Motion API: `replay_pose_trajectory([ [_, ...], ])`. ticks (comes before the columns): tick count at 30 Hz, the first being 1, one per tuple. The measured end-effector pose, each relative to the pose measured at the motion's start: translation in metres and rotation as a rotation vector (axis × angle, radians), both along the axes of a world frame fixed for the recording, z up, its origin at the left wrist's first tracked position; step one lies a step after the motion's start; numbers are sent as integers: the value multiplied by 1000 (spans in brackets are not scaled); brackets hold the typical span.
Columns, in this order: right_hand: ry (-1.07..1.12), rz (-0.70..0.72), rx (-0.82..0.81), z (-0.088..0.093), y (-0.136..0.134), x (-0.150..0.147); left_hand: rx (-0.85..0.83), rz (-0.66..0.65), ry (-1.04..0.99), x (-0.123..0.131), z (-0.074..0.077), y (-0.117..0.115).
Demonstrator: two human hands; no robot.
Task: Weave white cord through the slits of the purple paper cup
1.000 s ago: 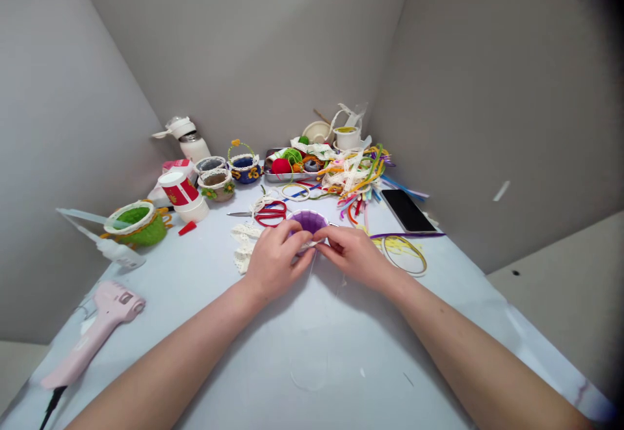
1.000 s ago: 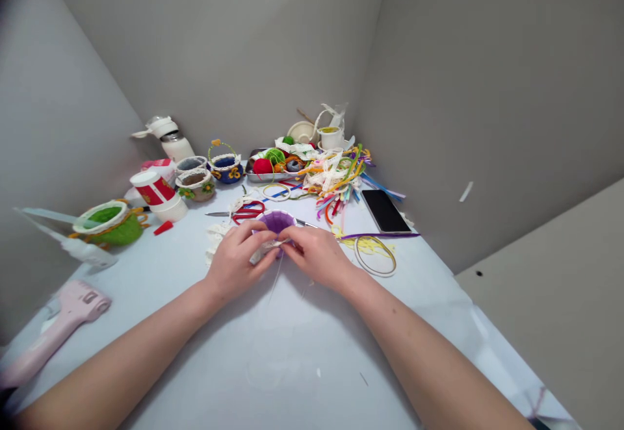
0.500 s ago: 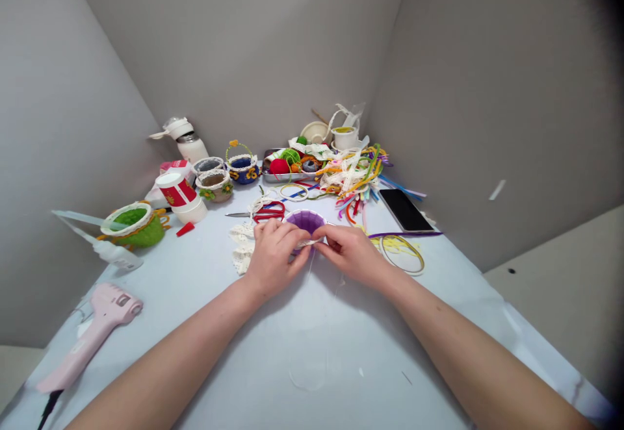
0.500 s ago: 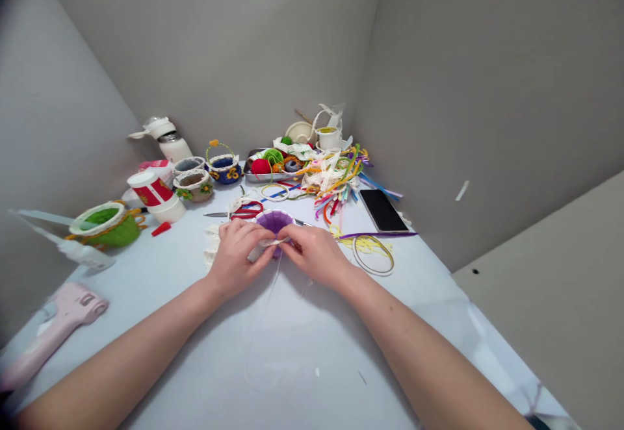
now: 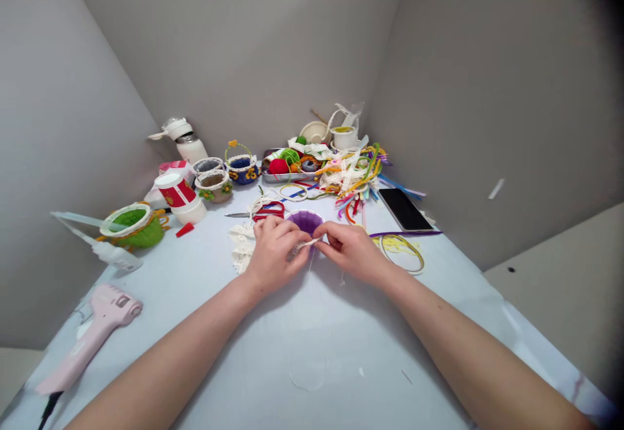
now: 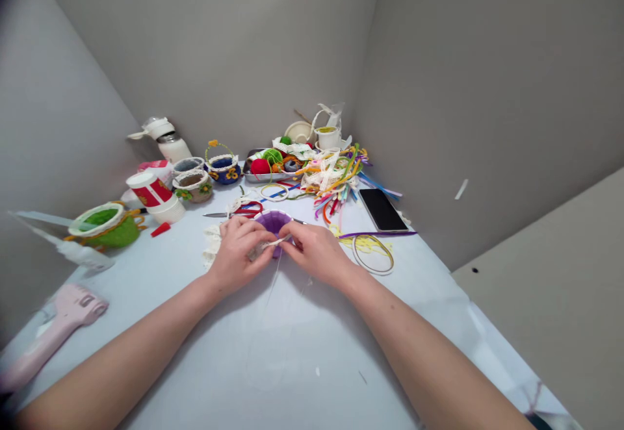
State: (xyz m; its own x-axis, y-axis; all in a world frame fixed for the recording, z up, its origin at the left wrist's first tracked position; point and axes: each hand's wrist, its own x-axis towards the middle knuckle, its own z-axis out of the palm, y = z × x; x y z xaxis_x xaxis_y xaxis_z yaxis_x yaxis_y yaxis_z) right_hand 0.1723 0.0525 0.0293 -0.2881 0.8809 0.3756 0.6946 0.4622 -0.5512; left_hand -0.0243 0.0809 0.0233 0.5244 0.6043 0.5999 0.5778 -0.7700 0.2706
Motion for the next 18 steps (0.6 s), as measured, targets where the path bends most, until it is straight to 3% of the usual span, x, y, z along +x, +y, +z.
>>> replay_pose_trajectory([
  [8,33,-31,-37,5,-2,1,-25,52,-39,3,-1,1],
  [13,161,-75,-52,9,-9,8,-109,82,-148,3,0,5],
  [18,355,-51,-122,0,-15,5,-177,78,-222,1,0,9],
])
